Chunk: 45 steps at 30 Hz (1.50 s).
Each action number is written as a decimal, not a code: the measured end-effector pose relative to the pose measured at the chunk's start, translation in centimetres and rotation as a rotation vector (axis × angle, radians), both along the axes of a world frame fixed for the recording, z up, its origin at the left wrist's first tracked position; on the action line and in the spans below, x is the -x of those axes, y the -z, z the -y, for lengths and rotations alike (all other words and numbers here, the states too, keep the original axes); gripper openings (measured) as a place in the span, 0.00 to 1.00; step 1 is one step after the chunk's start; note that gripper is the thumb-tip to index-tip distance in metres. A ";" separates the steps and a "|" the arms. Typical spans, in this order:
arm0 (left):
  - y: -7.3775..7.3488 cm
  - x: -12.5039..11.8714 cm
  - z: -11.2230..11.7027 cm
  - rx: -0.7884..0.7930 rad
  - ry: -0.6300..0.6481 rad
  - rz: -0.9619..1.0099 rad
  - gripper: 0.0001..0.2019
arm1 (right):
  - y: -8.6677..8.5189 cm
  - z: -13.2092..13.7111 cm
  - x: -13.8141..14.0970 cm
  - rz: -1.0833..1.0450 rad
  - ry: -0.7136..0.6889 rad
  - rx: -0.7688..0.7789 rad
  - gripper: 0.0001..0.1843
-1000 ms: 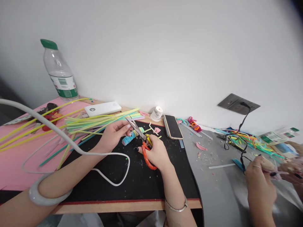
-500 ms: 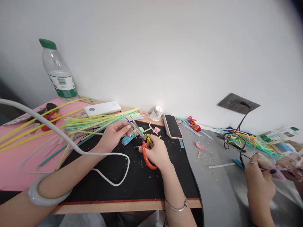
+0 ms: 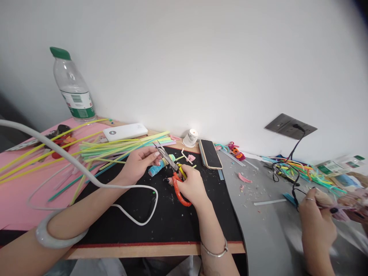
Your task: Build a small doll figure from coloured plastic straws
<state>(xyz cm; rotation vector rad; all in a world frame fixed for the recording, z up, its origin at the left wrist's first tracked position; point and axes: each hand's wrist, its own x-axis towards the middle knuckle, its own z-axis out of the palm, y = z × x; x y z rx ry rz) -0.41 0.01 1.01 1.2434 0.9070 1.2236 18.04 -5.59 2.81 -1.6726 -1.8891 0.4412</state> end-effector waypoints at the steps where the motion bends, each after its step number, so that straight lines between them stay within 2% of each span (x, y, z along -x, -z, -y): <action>1: 0.0 0.0 0.0 0.004 -0.003 0.000 0.11 | 0.0 0.0 0.0 -0.002 -0.001 -0.005 0.09; 9: 0.0 0.0 -0.1 0.008 0.001 0.031 0.11 | -0.2 0.1 -0.2 -0.052 -0.022 -0.082 0.12; 26: 0.5 0.2 -0.3 -0.012 -0.003 0.016 0.10 | -0.1 0.0 -0.5 -0.045 -0.014 -0.076 0.15; 34: 0.1 0.0 -0.2 -0.006 -0.015 0.008 0.10 | 0.2 -0.2 -0.6 -0.084 -0.009 -0.084 0.15; 38: -0.1 0.0 0.0 0.005 -0.024 -0.004 0.11 | -0.2 -0.2 -0.5 -0.105 0.016 -0.090 0.12; 42: -0.1 0.0 0.1 0.001 -0.007 -0.004 0.10 | -0.6 -0.1 -0.5 -0.126 -0.025 -0.054 0.03; 45: 0.1 0.0 -0.1 -0.012 0.005 -0.003 0.10 | -0.5 -0.1 -0.6 -0.117 -0.048 -0.024 0.05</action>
